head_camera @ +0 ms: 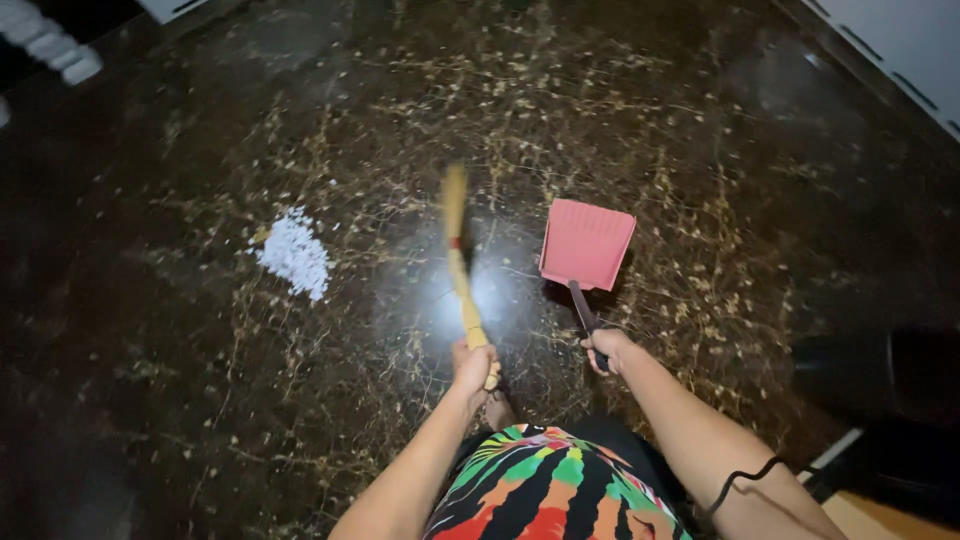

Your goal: Sweeping paper scraps from the floor into a dustpan using a small broom.

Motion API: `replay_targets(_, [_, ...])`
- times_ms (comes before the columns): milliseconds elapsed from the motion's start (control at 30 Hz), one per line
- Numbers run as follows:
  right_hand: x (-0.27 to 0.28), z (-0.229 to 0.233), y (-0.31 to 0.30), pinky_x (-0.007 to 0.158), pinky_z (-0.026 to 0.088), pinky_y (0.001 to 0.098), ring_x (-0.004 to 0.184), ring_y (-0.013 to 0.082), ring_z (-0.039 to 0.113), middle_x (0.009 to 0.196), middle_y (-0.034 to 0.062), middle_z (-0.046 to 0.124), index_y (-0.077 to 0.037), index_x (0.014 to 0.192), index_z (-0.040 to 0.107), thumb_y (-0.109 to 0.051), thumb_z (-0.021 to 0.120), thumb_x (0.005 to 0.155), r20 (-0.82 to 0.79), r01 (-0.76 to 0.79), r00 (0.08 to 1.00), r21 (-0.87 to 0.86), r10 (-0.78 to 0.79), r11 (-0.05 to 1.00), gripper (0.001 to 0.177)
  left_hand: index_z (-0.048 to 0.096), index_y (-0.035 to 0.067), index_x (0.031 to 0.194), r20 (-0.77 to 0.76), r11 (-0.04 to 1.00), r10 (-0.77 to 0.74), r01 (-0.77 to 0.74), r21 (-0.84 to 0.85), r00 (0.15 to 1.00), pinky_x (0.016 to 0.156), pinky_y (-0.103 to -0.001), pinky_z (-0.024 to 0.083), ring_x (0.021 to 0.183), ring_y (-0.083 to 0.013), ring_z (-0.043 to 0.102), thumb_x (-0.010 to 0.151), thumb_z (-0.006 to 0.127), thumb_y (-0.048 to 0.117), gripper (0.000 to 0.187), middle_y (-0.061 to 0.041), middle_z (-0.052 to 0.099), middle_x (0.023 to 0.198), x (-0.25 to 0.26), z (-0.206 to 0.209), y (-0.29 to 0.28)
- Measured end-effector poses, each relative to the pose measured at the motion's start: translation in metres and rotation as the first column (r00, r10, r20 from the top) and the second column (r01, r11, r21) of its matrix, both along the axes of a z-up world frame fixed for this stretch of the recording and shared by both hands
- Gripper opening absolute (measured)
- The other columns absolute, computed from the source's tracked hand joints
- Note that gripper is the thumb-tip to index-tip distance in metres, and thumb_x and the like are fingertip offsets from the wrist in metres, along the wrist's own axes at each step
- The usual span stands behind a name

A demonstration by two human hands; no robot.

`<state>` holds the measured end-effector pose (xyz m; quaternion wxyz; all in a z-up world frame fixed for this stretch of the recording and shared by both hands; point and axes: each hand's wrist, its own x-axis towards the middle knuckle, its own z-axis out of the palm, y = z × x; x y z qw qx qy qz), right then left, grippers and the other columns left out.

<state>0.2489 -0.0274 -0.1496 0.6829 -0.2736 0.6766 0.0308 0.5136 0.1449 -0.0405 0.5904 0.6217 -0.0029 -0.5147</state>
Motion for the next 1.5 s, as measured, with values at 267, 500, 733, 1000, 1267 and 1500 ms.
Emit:
replay_targets(267, [0.053, 0.065, -0.028, 0.036, 0.037, 0.0399, 0.040, 0.0236, 0.050, 0.058, 0.0110, 0.053, -0.001, 0.077, 0.055, -0.008, 0.065, 0.092, -0.031, 0.024, 0.999, -0.125, -0.028, 0.992, 0.020, 0.059, -0.001, 0.085, -0.267, 0.965, -0.229, 0.255, 0.067, 0.936, 0.041, -0.032, 0.046, 0.049, -0.0183, 0.057, 0.080, 0.060, -0.003, 0.005, -0.011, 0.061, 0.067, 0.059, -0.031, -0.027])
replay_targets(500, [0.075, 0.054, -0.070, 0.035, 0.037, 0.0418, 0.039, 0.0258, 0.050, 0.058, 0.0121, 0.052, 0.000, 0.079, 0.054, -0.006, 0.064, 0.092, 0.031, -0.032, 0.999, -0.162, 0.037, 0.986, 0.017, 0.060, 0.005, 0.085, -0.348, 0.960, -0.221, 0.266, 0.088, 0.911, 0.042, -0.033, 0.045, 0.049, -0.0173, 0.056, 0.089, 0.058, 0.008, 0.005, -0.008, 0.060, 0.067, 0.133, -0.142, -0.041])
replay_targets(733, [0.102, 0.048, -0.110, 0.035, 0.034, 0.0435, 0.039, 0.0265, 0.046, 0.058, 0.0127, 0.050, -0.002, 0.080, 0.056, -0.005, 0.061, 0.092, 0.019, -0.148, 0.988, -0.147, 0.153, 0.978, 0.014, 0.062, 0.000, 0.071, 0.088, 0.941, -0.018, -0.013, 0.339, 0.996, 0.040, -0.034, 0.043, 0.044, -0.0173, 0.056, 0.092, 0.062, 0.017, 0.026, -0.009, 0.061, 0.060, 0.172, -0.074, -0.005])
replay_targets(1000, [0.147, 0.027, -0.141, 0.036, 0.039, 0.0431, 0.040, 0.0273, 0.049, 0.060, 0.0154, 0.052, 0.003, 0.083, 0.056, -0.003, 0.057, 0.091, -0.010, -0.338, 0.941, -0.126, 0.339, 0.933, 0.010, 0.058, 0.002, 0.118, 0.139, 0.935, 0.291, -0.312, 0.170, 0.947, 0.039, -0.032, 0.045, 0.047, -0.0162, 0.055, 0.078, 0.059, -0.007, 0.042, -0.010, 0.061, 0.073, 0.149, -0.017, 0.120])
replay_targets(1267, [0.191, -0.014, -0.140, 0.035, 0.041, 0.0438, 0.041, 0.0281, 0.051, 0.061, 0.0185, 0.055, 0.004, 0.083, 0.056, -0.002, 0.056, 0.090, 0.020, -0.501, 0.864, -0.079, 0.504, 0.862, 0.009, 0.051, 0.008, 0.128, 0.204, 0.563, 0.775, -0.800, 0.206, 0.598, 0.040, -0.032, 0.045, 0.049, -0.0188, 0.058, 0.075, 0.063, -0.011, 0.057, -0.012, 0.064, 0.078, 0.053, -0.041, 0.151])
replay_targets(1500, [0.228, -0.003, -0.123, 0.035, 0.040, 0.0425, 0.039, 0.0291, 0.051, 0.058, 0.0182, 0.055, 0.002, 0.076, 0.056, -0.001, 0.059, 0.086, 0.019, -0.552, 0.832, -0.081, 0.555, 0.830, 0.011, 0.057, 0.004, 0.082, -0.015, 0.103, 0.995, -0.952, 0.288, 0.103, 0.040, -0.030, 0.038, 0.047, -0.0155, 0.050, 0.086, 0.054, -0.001, 0.007, -0.009, 0.059, 0.068, 0.119, -0.058, 0.204])
